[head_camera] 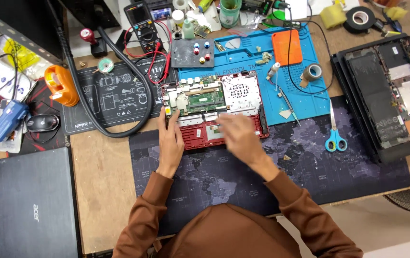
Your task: Repairing a laptop by connecting internal components and securing them with screws
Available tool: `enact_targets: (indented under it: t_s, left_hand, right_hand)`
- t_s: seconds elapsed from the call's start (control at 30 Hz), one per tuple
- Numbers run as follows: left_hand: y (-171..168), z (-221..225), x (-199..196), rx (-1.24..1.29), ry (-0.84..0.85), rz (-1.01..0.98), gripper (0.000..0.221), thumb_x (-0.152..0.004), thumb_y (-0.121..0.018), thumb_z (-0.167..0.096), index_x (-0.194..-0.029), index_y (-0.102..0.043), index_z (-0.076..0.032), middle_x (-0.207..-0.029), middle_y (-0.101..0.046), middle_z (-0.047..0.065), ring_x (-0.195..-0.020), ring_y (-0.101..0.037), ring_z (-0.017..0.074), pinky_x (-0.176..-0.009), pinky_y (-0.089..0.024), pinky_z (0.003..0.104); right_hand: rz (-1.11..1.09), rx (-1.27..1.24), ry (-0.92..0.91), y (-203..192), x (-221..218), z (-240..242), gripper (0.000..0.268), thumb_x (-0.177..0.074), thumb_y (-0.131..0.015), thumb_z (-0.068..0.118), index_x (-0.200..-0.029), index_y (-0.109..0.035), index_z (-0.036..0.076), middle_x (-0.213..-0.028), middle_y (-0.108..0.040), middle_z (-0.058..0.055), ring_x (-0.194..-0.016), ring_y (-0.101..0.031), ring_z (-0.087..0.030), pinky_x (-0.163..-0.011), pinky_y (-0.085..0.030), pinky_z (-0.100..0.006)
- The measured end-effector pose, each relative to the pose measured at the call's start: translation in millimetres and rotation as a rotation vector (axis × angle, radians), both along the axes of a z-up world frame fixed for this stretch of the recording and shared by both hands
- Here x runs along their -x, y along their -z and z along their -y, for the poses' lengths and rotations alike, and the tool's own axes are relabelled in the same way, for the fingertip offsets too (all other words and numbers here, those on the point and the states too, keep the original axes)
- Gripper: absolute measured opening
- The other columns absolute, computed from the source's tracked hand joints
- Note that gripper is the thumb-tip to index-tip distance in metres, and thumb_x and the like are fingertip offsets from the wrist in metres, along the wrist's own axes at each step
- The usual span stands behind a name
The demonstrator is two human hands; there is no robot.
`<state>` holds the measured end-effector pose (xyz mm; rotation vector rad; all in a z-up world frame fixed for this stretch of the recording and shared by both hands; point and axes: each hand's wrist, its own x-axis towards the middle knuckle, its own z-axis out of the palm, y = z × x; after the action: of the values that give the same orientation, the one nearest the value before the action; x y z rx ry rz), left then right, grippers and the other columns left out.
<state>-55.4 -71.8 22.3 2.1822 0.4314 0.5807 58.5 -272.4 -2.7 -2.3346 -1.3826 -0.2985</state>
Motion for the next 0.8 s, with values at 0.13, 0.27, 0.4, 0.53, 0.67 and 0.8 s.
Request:
enact_targets:
  t_s: [0.13, 0.27, 0.4, 0.53, 0.67, 0.8]
  left_hand:
    - [1, 16, -15, -0.295, 0.015, -0.044, 0.042, -0.1, -0.058, -0.002, -0.141, -0.06, -0.009, -0.157, -0.031, 0.028, -0.148, -0.027, 0.048, -0.118, -0.025, 0.061]
    - [5, 39, -34, -0.332, 0.156, -0.056, 0.034, -0.098, -0.06, -0.007, -0.13, -0.066, -0.014, -0.153, -0.04, 0.024, -0.152, -0.025, 0.0404, -0.122, -0.011, 0.061]
    - [7, 51, -55, -0.299, 0.245, -0.042, 0.031, -0.1, -0.059, -0.01, -0.129, -0.067, -0.015, -0.147, -0.049, 0.02, -0.15, -0.032, 0.0369, -0.123, -0.012, 0.059]
    - [6, 50, -66, -0.265, 0.32, -0.02, 0.031, -0.103, -0.059, -0.014, -0.133, -0.064, -0.017, -0.137, -0.057, 0.013, -0.141, -0.047, 0.0364, -0.12, -0.029, 0.055]
    - [9, 39, -68, -0.253, 0.395, -0.001, 0.026, -0.102, -0.06, -0.016, -0.128, -0.067, -0.016, -0.127, -0.062, 0.009, -0.134, -0.056, 0.0312, -0.117, -0.037, 0.047]
    - [15, 27, -64, -0.21, 0.418, 0.002, 0.028, -0.102, -0.06, -0.013, -0.129, -0.067, -0.015, -0.128, -0.063, 0.01, -0.134, -0.056, 0.0307, -0.117, -0.039, 0.044]
  right_hand:
    - [-0.076, -0.181, 0.351, -14, -47, 53, 0.017, -0.102, -0.066, 0.018, -0.118, -0.073, 0.016, -0.114, -0.065, -0.003, -0.111, -0.065, -0.021, -0.096, -0.05, -0.037]
    - [-0.16, -0.067, 0.602, -25, -66, 90, 0.036, -0.101, -0.07, 0.018, -0.135, -0.062, 0.01, -0.122, -0.05, -0.009, -0.112, -0.055, -0.033, -0.086, -0.049, -0.049]
    - [-0.219, -0.112, 0.595, -20, -81, 102, 0.036, -0.104, -0.061, 0.005, -0.14, -0.057, 0.006, -0.112, -0.049, -0.011, -0.103, -0.055, -0.035, -0.086, -0.047, -0.047]
    - [-0.236, -0.152, 0.607, -29, -85, 102, 0.03, -0.101, -0.062, 0.0, -0.131, -0.061, 0.0, -0.104, -0.057, -0.017, -0.096, -0.064, -0.04, -0.081, -0.054, -0.047]
    - [-0.356, -0.244, 0.582, -61, -72, 90, 0.032, -0.096, -0.061, 0.0, -0.127, -0.063, -0.002, -0.101, -0.061, -0.023, -0.085, -0.071, -0.041, -0.068, -0.058, -0.045]
    - [-0.715, -0.415, 0.464, -60, -66, 71, 0.033, -0.095, -0.067, 0.008, -0.127, -0.069, 0.005, -0.099, -0.067, -0.019, -0.083, -0.073, -0.03, -0.068, -0.06, -0.036]
